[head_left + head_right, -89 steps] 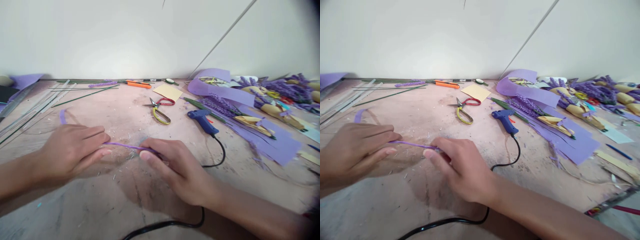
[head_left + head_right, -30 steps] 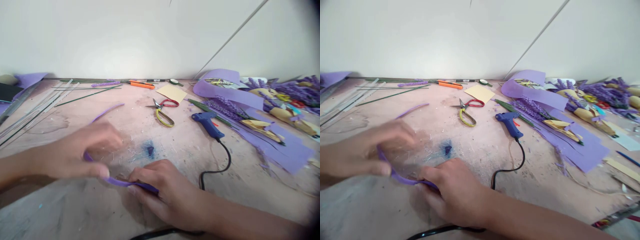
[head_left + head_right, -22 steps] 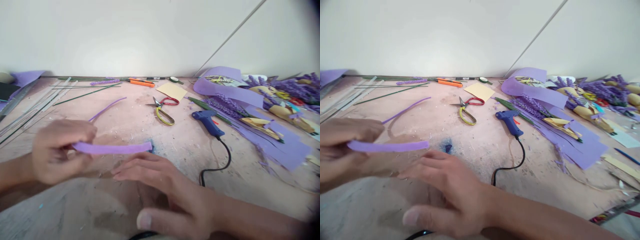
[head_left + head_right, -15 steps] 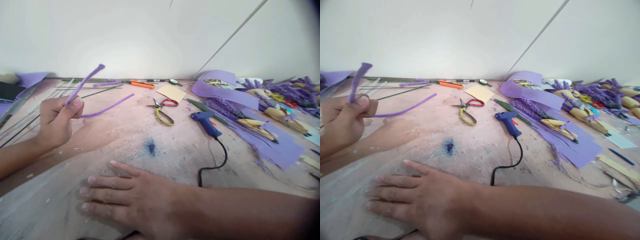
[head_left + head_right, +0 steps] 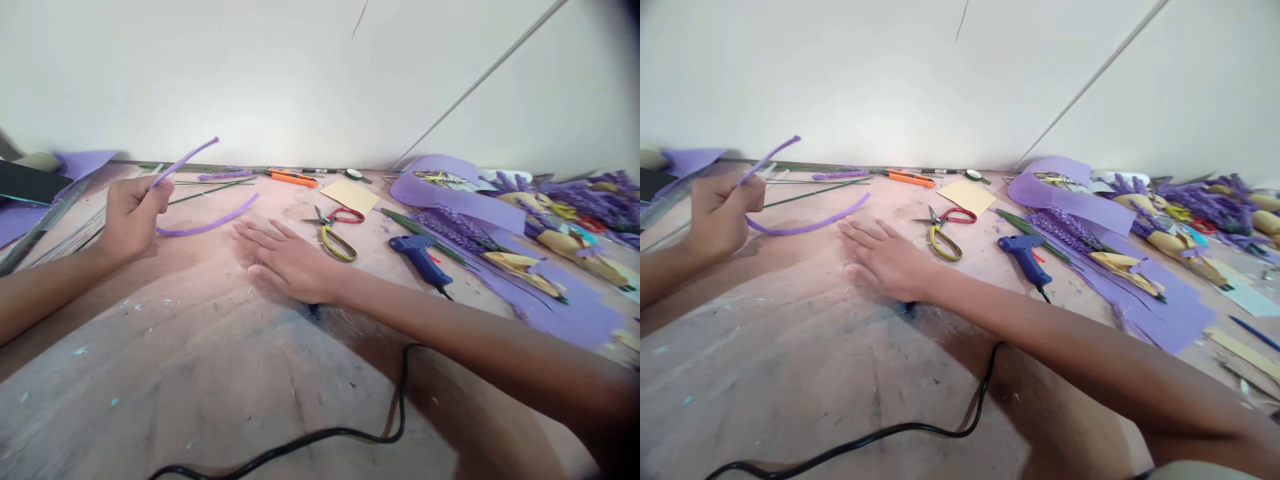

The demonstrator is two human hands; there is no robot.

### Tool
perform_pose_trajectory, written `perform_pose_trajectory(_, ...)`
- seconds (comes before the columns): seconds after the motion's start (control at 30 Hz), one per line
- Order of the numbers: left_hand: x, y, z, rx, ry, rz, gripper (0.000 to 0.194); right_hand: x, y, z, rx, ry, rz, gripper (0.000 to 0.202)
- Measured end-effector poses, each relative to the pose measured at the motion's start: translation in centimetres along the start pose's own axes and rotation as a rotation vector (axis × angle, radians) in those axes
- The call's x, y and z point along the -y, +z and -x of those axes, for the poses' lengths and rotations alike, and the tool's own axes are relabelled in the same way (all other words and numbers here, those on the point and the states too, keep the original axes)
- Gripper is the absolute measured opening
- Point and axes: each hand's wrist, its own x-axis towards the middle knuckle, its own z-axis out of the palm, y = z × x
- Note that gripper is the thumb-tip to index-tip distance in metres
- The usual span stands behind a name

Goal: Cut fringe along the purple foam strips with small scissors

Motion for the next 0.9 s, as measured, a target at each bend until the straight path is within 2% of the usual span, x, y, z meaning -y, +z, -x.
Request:
perform_pose_trajectory(0.07,0.5,0.0,-0.7,-0.046,-0.025,-0.023,0.034,2.5,0.5,-0.9,0.002,-0.081,0.007,0.059)
perform_pose_trajectory(0.13,0.7,-0.2,-1.1,-0.085,-0.046,-0.052,0.034,6.5,1.4,-2.0,-0.027,-0.303,0.051,0.061)
perform_pose_trajectory(0.2,0.7,-0.3,-1.3,-0.105,-0.064,-0.083,0.034,10.3,2.5,-3.0,-0.059,-0.437,0.166,0.059)
perform_pose_trajectory(0.27,0.6,-0.4,-1.3,-0.098,-0.076,-0.113,0.035,12.5,3.4,-3.8,-0.041,-0.491,0.239,0.065)
perform_pose_trajectory(0.3,0.5,-0.4,-1.2,-0.086,-0.08,-0.127,0.035,12.7,3.7,-4.1,-0.023,-0.497,0.248,0.066)
perform_pose_trajectory(0.37,0.2,-0.4,-1.0,-0.054,-0.087,-0.154,0.035,11.2,3.8,-4.4,0.016,-0.475,0.18,0.069)
perform_pose_trajectory(0.43,0.0,-0.4,-0.7,-0.019,-0.09,-0.181,0.035,8.0,3.3,-4.3,0.036,-0.399,0.044,0.076)
perform_pose_trajectory(0.53,-0.4,-0.3,-0.4,0.027,-0.096,-0.22,0.035,2.8,2.0,-3.4,0.075,-0.165,-0.058,0.076)
perform_pose_trajectory(0.6,-0.6,-0.3,-0.4,0.051,-0.102,-0.247,0.035,0.4,0.9,-2.4,0.078,-0.075,-0.044,0.071)
perform_pose_trajectory(0.77,-0.9,-0.4,-0.5,0.102,-0.112,-0.319,0.034,-2.4,-0.8,0.7,-0.008,0.099,-0.039,0.073)
perform_pose_trajectory(0.9,-0.7,-0.3,-0.6,0.149,-0.12,-0.365,0.034,-4.1,-0.4,1.4,-0.05,0.266,-0.081,0.087)
